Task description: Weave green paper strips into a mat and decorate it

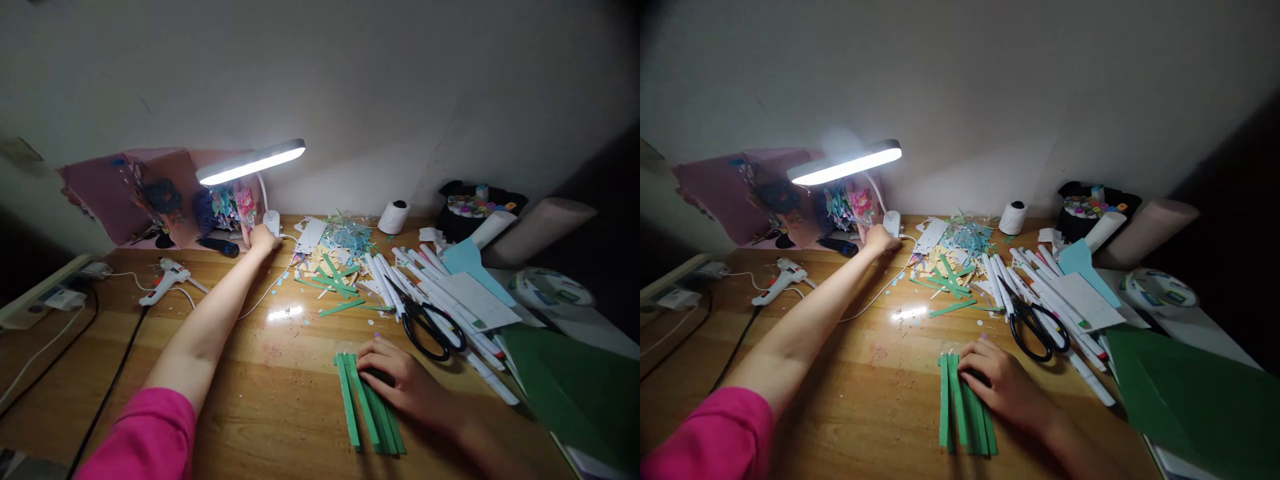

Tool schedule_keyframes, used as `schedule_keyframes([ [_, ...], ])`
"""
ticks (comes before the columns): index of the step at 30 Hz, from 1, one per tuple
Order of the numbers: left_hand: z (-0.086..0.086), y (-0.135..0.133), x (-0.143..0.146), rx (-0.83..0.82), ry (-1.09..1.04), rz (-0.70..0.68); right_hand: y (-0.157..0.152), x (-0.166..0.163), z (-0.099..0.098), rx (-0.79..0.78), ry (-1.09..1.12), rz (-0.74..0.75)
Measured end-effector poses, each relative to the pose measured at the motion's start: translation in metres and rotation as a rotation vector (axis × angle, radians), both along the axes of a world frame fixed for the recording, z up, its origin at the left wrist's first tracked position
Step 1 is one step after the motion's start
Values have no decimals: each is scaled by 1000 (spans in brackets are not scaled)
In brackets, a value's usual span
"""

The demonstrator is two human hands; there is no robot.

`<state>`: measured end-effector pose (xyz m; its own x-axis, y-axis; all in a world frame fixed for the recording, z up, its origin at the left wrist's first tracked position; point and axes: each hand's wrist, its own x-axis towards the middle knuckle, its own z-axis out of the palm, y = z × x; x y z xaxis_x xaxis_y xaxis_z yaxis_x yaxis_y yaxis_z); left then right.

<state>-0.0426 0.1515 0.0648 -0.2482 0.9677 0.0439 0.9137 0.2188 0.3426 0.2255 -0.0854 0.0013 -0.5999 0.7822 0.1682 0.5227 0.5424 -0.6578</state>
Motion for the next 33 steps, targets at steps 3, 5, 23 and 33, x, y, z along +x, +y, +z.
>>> schedule_keyframes([
  [3,-2,-9,-2,-36,62,-7,-1,0,-1,13,9,-1],
  [5,-2,-16,-4,-47,86,-18,-1,0,-3,26,22,-4],
  [23,-23,-53,-13,-9,129,-37,0,2,-6,64,6,-22],
  [33,-20,-55,-15,-29,132,-60,7,19,-2,-64,22,132],
])
